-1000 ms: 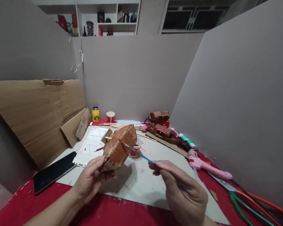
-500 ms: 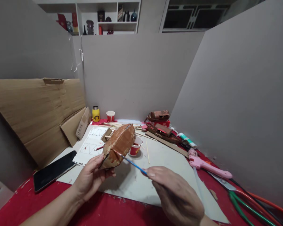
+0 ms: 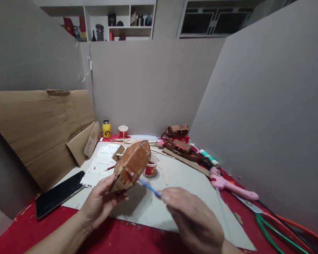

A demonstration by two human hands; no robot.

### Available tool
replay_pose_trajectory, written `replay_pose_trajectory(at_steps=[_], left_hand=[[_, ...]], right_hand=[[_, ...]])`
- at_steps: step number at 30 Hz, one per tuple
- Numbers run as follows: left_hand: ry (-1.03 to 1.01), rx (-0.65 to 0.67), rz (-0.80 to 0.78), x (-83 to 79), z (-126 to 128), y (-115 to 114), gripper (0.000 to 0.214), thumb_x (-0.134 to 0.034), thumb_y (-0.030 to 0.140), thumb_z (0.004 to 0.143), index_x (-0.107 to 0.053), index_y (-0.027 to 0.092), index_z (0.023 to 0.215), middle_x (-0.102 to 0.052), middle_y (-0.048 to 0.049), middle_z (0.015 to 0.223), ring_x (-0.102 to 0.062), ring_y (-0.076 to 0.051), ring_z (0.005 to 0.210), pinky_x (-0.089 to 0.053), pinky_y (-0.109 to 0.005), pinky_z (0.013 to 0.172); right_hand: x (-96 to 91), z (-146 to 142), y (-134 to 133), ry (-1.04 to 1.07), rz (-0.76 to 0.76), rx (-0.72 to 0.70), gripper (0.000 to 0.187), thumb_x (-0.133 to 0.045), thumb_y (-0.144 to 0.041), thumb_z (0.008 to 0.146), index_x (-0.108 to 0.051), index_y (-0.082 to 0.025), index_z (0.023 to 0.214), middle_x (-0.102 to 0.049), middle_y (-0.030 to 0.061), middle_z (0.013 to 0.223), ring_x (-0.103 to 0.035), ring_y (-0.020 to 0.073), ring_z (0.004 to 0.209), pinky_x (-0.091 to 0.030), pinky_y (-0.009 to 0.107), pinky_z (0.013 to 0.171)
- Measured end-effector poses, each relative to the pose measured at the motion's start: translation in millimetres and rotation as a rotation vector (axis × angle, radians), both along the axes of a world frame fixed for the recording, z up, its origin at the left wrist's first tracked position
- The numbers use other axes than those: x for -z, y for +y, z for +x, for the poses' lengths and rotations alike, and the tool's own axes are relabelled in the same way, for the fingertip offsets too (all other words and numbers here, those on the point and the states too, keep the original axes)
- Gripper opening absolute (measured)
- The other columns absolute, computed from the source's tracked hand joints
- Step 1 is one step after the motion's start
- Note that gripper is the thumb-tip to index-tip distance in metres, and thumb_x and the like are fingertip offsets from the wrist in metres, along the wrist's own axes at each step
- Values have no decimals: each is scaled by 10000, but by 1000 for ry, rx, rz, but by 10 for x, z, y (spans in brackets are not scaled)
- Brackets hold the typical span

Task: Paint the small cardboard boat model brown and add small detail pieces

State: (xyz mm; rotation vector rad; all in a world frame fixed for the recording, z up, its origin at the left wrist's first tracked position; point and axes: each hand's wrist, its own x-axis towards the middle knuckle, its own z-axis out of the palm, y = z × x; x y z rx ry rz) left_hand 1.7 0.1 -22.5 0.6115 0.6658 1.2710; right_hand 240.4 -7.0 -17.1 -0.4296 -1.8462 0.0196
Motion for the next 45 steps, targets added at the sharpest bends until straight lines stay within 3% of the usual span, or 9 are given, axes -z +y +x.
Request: replay_pose_trajectory(at_steps=[3,9,13,16,21,27,34,41,45], left_hand=[[-48,28,-31,-39,-8,11,206,-713,282,817,-768,111,917,-768,-138,877,-663,-206,696,-546,-323,660],[-113,63,-191,-113,-28,35,346,-498,278,950,-760,52,953,-758,-243,918,-650,-176,625,-561,-305,643],[-132,69,-203,-143,-32,45,409,-432,293,976,-758,47,949,-754,-228,901,-637,-169,618,-563,-299,632],[-158,70,-179,-166,-40,45,404,-431,289,974,-764,64,929,-754,-198,882,-631,-169,625,-563,-297,629],[-183,76,-157,-173,-64,49,409,-465,298,960,-755,9,975,-748,-248,919,-633,-176,634,-567,-304,631],[-200,56,-151,-167,-62,69,349,-498,253,934,-763,27,940,-745,-219,862,-632,-182,636,-575,-309,628],[-175,63,-135,-159,-76,59,366,-495,273,928,-758,22,962,-745,-258,897,-632,-184,630,-570,-311,623],[-161,1,-165,-177,-79,91,355,-481,262,923,-759,42,932,-740,-238,854,-626,-177,622,-572,-304,608],[-130,13,-157,-185,-70,84,375,-470,273,918,-756,33,946,-748,-243,889,-616,-171,607,-572,-299,597]], right_hand=[[-38,-1,-17,-88,20,-86,483,-556,-26,878,-605,-254,1301,-781,51,944,-753,200,868,-639,327,757],[26,28,129,272,-159,66,359,-597,-37,881,-689,-261,1147,-757,43,919,-731,177,796,-629,308,697],[27,-47,66,142,-136,-59,356,-574,-37,888,-665,-244,1163,-764,46,915,-734,171,823,-620,293,722],[-2,-50,5,33,-61,-107,364,-563,-47,887,-649,-234,1188,-773,56,933,-742,182,857,-623,310,764],[7,6,63,213,-102,44,365,-586,-39,885,-669,-251,1170,-767,54,958,-739,190,860,-628,333,758],[-36,-26,-6,36,-31,-108,292,-543,-79,915,-652,-188,1163,-771,75,926,-741,178,864,-618,293,779],[-52,24,84,206,-76,9,377,-567,-25,887,-650,-242,1184,-757,49,951,-727,171,848,-617,300,744],[-82,-50,-25,-130,106,-226,337,-453,-103,954,-544,-125,1278,-765,115,940,-735,173,892,-617,285,792],[-116,45,22,37,78,-37,407,-509,-25,899,-583,-185,1266,-767,77,975,-731,173,955,-612,293,838]])
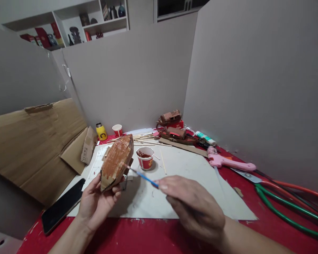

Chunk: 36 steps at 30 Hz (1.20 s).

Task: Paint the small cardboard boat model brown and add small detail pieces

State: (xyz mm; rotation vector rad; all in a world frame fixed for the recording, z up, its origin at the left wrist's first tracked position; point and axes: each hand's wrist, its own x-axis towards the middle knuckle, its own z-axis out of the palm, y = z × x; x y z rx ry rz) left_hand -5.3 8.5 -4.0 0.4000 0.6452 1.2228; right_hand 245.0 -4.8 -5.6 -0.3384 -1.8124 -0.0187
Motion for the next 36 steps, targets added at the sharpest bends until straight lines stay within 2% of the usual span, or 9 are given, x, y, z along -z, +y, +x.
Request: replay_pose_trajectory(at_steps=[4,8,12,19,22,26,32,34,36], left_hand=[[30,14,31,13,3,-23,331,-521,272,889,-761,52,944,-752,-219,863,-625,-182,614,-572,-310,608],[25,10,41,21,6,-21,280,-562,262,876,-766,70,892,-748,-178,810,-632,-186,609,-571,-314,611],[29,-20,3,15,20,-15,301,-532,241,904,-764,63,834,-752,-198,812,-645,-183,605,-577,-315,629],[35,47,53,22,30,-40,318,-550,264,902,-770,37,941,-763,-214,878,-654,-191,626,-571,-305,621],[37,51,64,34,24,-28,316,-545,261,908,-771,41,922,-762,-208,870,-648,-185,619,-568,-304,620],[29,49,44,45,18,-7,322,-525,260,925,-772,55,899,-759,-206,856,-649,-179,626,-570,-302,638],[46,58,46,53,12,-19,327,-529,250,911,-758,21,956,-755,-251,898,-652,-194,631,-572,-313,625],[45,47,29,55,12,-20,325,-528,246,908,-759,20,942,-753,-250,884,-647,-191,620,-571,-311,618],[40,27,20,56,14,-16,319,-522,240,910,-763,31,918,-754,-230,865,-639,-184,609,-570,-309,615]], right_hand=[[39,9,103,94,-50,76,415,-554,4,868,-621,-210,1217,-758,66,1005,-720,162,961,-601,289,856],[121,-100,105,-24,-4,-66,369,-513,-25,900,-592,-138,1243,-759,113,991,-719,167,967,-602,289,846],[130,-120,52,-187,123,-188,340,-467,-68,940,-546,-64,1271,-761,158,983,-719,179,1009,-601,303,882],[82,-24,122,-4,29,71,445,-537,6,878,-591,-187,1274,-761,104,1019,-725,181,992,-612,325,864],[128,-87,109,-65,34,-29,427,-508,-15,899,-567,-154,1298,-762,116,1022,-721,177,1011,-612,314,859],[129,-111,70,-187,135,-134,393,-474,-53,927,-538,-85,1313,-764,154,1034,-718,180,1039,-606,314,886],[63,11,179,42,35,106,477,-551,16,857,-603,-196,1280,-768,91,1007,-727,185,994,-612,317,861],[95,-15,199,54,25,78,449,-553,17,857,-618,-182,1253,-765,97,1003,-727,180,981,-611,308,855],[143,-75,179,-26,52,-40,405,-529,3,875,-600,-121,1254,-760,134,1016,-720,184,1010,-607,311,869]])
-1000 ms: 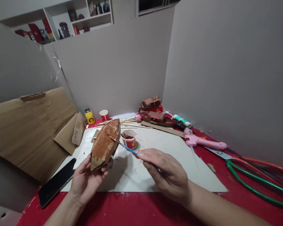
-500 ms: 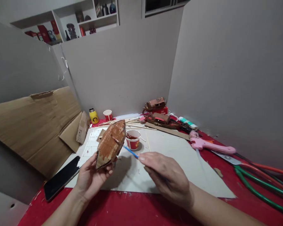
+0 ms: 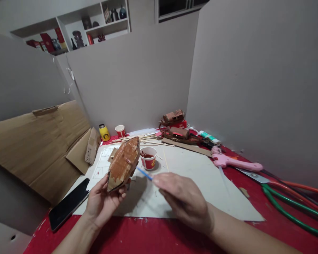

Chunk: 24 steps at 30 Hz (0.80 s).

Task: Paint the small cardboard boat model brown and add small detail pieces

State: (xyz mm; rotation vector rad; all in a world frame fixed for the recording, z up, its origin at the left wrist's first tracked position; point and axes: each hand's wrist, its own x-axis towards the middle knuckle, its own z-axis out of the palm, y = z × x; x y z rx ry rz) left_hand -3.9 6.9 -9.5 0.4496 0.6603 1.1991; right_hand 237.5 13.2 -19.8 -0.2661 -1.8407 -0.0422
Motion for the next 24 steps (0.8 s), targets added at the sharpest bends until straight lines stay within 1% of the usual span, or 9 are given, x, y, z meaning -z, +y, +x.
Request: replay_pose_trajectory(at_steps=[2,4,7,10,13,15,19,23,24], left_hand=[[-7,-15,-1,-2,3,6,308,-525,233,908,-767,45,878,-753,-211,840,-633,-178,600,-569,-305,616],[-13,-18,9,-5,5,11,280,-552,226,891,-770,55,850,-751,-202,821,-632,-179,598,-569,-308,618],[-19,-12,31,-4,0,15,236,-621,230,844,-777,57,888,-752,-209,843,-628,-189,609,-566,-318,619],[-18,-7,42,5,-20,20,254,-656,238,817,-774,45,934,-750,-238,904,-621,-188,627,-560,-311,618],[-10,9,49,16,-48,24,271,-659,234,817,-765,20,945,-740,-259,930,-615,-185,644,-560,-309,626],[-11,14,58,21,-60,25,264,-662,235,818,-764,23,937,-737,-254,923,-614,-189,656,-558,-313,627],[-5,15,57,11,-60,28,241,-635,247,840,-759,59,923,-730,-214,897,-593,-180,657,-551,-314,620],[-25,-15,16,-28,-33,33,256,-596,269,858,-752,76,917,-715,-201,886,-556,-162,639,-533,-296,596],[-37,-23,3,-38,-25,33,257,-589,270,858,-752,77,906,-710,-201,880,-544,-156,628,-525,-287,585]], right_hand=[[33,-53,-43,-109,71,-95,344,-496,-36,911,-583,-63,1242,-759,167,1020,-716,195,1034,-603,324,892],[32,-61,-74,-167,137,-115,307,-467,-67,939,-579,-38,1223,-760,183,1019,-716,201,1042,-598,330,909],[-32,19,-43,-88,121,-32,353,-480,-31,920,-565,-68,1260,-762,157,1003,-712,186,1042,-604,323,892],[-111,134,51,54,49,105,430,-534,2,881,-586,-154,1279,-760,106,983,-721,177,979,-616,326,844],[-151,189,109,171,-21,187,425,-561,-9,881,-622,-222,1243,-757,74,974,-724,174,922,-619,327,794],[-151,183,105,188,-18,161,428,-562,-2,878,-619,-215,1245,-755,77,977,-720,171,931,-616,323,796],[-142,157,81,62,60,38,446,-540,8,872,-581,-143,1289,-752,121,1000,-716,184,981,-615,342,835],[-167,199,113,161,20,146,389,-557,-8,883,-623,-172,1229,-756,97,980,-719,168,946,-614,319,815],[-170,209,124,174,21,147,388,-558,-6,882,-625,-173,1226,-756,92,977,-718,164,951,-612,314,817]])
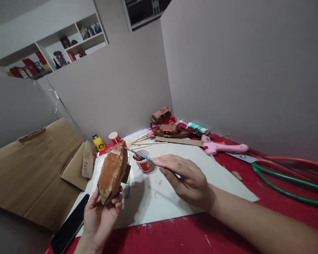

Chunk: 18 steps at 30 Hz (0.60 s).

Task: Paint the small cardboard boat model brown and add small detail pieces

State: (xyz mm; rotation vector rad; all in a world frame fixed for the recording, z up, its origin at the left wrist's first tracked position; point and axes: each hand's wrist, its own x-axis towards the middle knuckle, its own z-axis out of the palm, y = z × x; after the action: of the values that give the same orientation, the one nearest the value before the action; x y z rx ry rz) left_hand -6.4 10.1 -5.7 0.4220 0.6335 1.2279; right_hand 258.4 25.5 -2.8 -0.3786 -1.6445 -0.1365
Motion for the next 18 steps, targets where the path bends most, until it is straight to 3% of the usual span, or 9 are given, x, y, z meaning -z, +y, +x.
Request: replay_pose_trajectory(at_steps=[9,11,15,18], left_hand=[[-78,-8,-69,-46,34,-12,297,-523,279,898,-738,75,889,-673,-176,846,-498,-124,601,-484,-236,552],[-74,-12,-69,-55,40,-13,284,-520,280,895,-737,96,887,-666,-157,838,-489,-121,598,-480,-232,546],[-55,-30,-80,-60,38,-17,271,-530,272,873,-728,86,873,-655,-161,829,-475,-117,590,-467,-223,528],[-57,-31,-73,-63,24,-19,258,-538,270,864,-723,89,872,-648,-156,826,-476,-119,592,-472,-229,535]], right_hand=[[96,-121,-58,-164,59,-256,326,-527,-44,902,-597,-91,1217,-755,144,998,-712,179,1003,-601,323,873],[90,-109,-70,-208,70,-262,346,-506,-61,917,-574,-104,1253,-757,136,1022,-706,177,1032,-600,319,880],[71,-59,-33,-97,31,-177,378,-518,-32,905,-581,-140,1262,-757,123,1021,-709,166,1024,-596,322,878],[58,-50,-33,-195,78,-217,338,-496,-84,935,-580,-120,1260,-764,123,994,-723,172,978,-606,315,855]])
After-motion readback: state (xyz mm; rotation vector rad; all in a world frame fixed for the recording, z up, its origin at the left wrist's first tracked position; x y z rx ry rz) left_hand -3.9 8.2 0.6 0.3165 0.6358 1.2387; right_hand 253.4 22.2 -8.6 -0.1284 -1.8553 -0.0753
